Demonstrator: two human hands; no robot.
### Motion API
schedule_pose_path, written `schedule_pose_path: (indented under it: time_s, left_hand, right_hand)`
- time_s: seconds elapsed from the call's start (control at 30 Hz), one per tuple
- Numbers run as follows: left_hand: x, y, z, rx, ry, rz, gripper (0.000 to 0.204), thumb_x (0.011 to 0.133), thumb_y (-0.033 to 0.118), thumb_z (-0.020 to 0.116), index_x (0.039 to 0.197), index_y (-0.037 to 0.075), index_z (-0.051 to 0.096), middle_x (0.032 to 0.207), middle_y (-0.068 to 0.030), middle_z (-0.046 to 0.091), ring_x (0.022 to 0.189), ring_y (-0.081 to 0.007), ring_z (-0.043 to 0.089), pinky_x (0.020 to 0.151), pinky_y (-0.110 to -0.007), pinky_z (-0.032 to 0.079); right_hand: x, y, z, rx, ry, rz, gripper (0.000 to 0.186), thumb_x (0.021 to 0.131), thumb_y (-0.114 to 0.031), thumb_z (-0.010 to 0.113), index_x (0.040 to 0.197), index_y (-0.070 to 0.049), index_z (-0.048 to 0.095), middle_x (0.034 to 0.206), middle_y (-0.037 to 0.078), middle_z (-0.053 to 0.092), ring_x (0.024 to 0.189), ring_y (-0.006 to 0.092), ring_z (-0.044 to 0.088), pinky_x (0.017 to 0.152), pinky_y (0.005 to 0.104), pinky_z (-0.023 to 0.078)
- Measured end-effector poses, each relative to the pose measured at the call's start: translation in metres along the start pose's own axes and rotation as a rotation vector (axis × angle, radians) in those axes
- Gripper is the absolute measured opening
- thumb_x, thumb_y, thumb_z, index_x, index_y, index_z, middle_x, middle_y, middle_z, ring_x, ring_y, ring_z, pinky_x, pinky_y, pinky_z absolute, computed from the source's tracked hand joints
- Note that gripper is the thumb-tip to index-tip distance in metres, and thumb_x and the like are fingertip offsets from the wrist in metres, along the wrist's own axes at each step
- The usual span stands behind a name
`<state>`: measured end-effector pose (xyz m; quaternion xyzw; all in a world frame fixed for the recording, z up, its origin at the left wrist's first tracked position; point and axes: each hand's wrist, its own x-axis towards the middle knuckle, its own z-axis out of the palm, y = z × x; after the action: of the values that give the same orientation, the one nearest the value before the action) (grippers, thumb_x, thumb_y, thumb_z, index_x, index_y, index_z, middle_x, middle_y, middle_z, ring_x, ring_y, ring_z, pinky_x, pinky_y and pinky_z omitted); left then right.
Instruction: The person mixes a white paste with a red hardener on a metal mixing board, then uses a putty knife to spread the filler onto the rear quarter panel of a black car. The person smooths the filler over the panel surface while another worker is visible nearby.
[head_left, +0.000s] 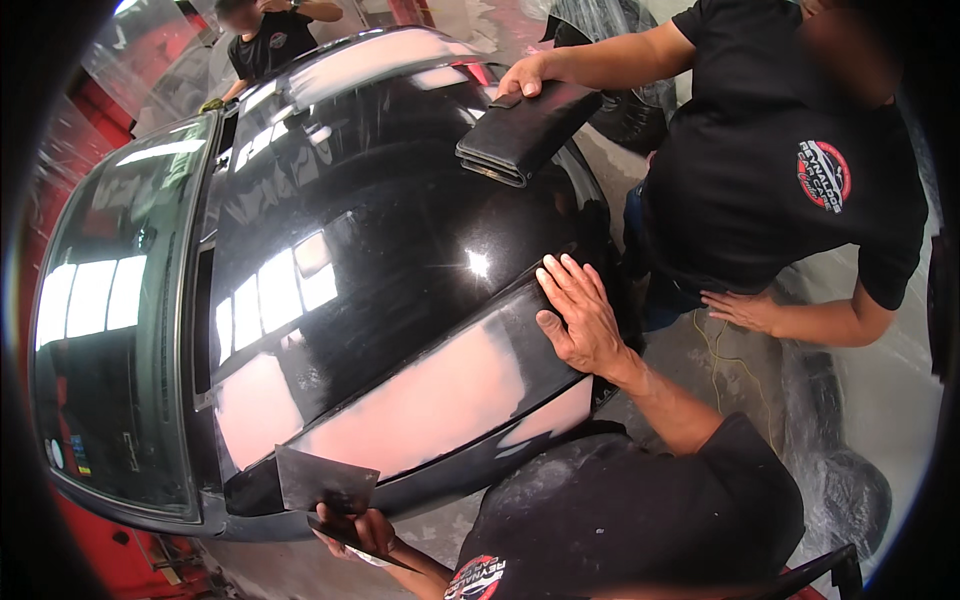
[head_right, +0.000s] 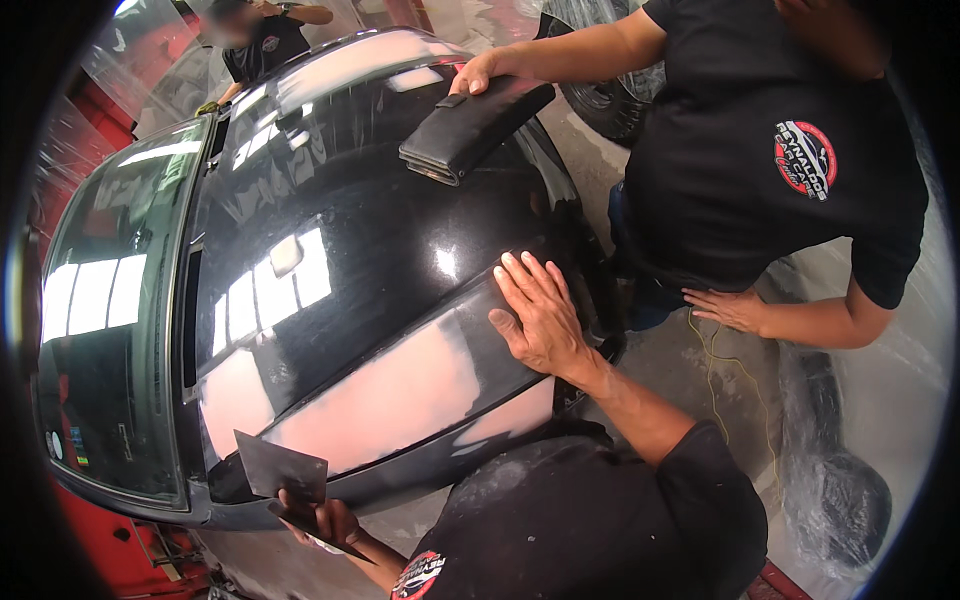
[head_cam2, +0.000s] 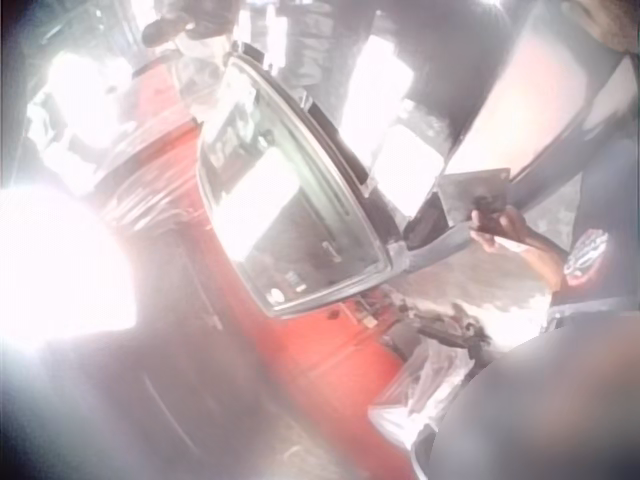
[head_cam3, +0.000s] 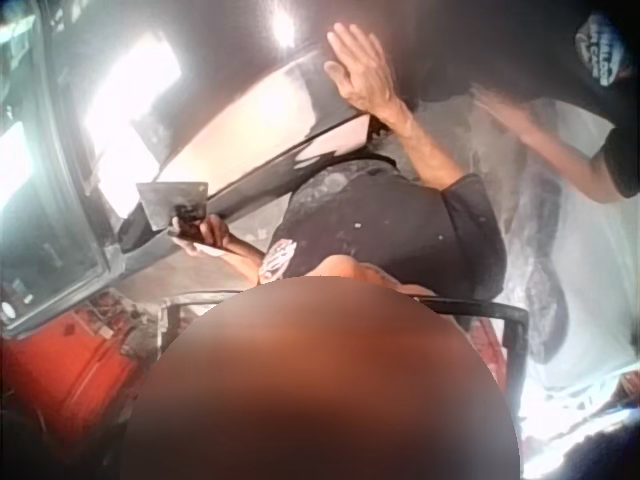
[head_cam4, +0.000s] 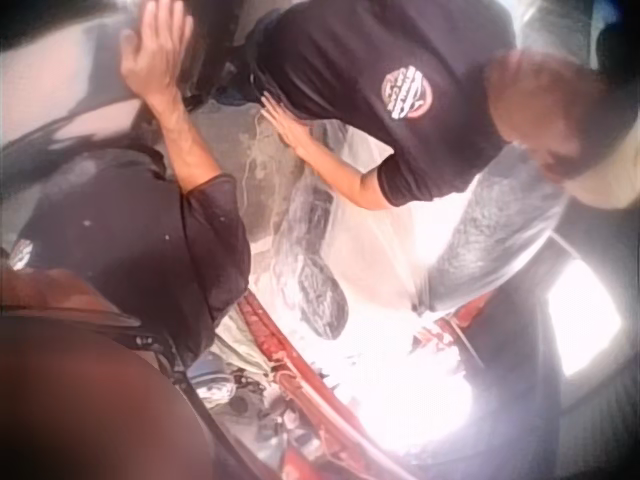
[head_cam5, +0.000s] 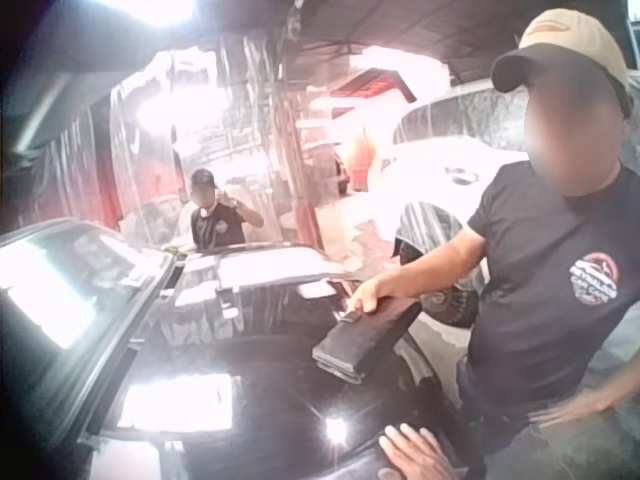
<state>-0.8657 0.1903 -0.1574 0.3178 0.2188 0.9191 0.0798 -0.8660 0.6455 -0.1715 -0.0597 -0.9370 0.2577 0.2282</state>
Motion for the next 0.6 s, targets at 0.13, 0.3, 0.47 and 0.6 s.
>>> schedule_pose_path:
  time_s: [0.13, 0.3, 0.47, 0.6]
  left_hand:
    - [0.0, 0.0, 0.002, -0.017, -0.033, -0.029, 0.057, 0.104, 0.031, 0.038, 0.147, -0.006, 0.039, 0.146, -0.0277, 0.047, 0.037, -0.0167, 0.047, 0.027, -0.028, 0.038]
    - [0.001, -0.003, -0.003, 0.028, 0.041, 0.022, 0.059, 0.105, 0.035, 0.037, 0.147, -0.007, 0.04, 0.142, -0.0299, 0.05, 0.036, -0.0169, 0.045, 0.026, -0.029, 0.037]
    - [0.001, -0.006, -0.004, 0.024, -0.018, -0.036, 0.06, 0.105, 0.036, 0.036, 0.149, -0.005, 0.036, 0.144, -0.0267, 0.05, 0.036, -0.0177, 0.046, 0.027, -0.03, 0.038]
    - [-0.002, -0.011, 0.0, -0.026, 0.076, 0.109, 0.061, 0.105, 0.037, 0.035, 0.151, -0.003, 0.035, 0.134, -0.0373, 0.051, 0.037, -0.0173, 0.049, 0.027, -0.03, 0.04]
  right_hand:
    - [0.0, 0.0, 0.0, -0.007, -0.009, 0.004, 0.066, 0.103, -0.052, 0.039, 0.139, 0.001, 0.053, 0.15, 0.02, 0.046, 0.144, 0.0372, 0.035, 0.12, 0.0514, 0.019]
    - [0.004, 0.002, -0.001, -0.012, -0.016, 0.006, 0.066, 0.103, -0.052, 0.04, 0.14, 0.002, 0.052, 0.152, 0.02, 0.044, 0.145, 0.037, 0.033, 0.12, 0.0518, 0.018]
    - [0.011, -0.004, -0.01, -0.099, -0.013, -0.032, 0.06, 0.1, -0.046, 0.053, 0.137, 0.002, 0.055, 0.146, 0.021, 0.048, 0.138, 0.0379, 0.039, 0.116, 0.0504, 0.027]
    - [0.02, -0.015, -0.019, 0.078, 0.02, 0.012, 0.052, 0.092, -0.036, 0.068, 0.128, 0.001, 0.063, 0.121, 0.016, 0.056, 0.114, 0.0318, 0.05, 0.101, 0.0439, 0.041]
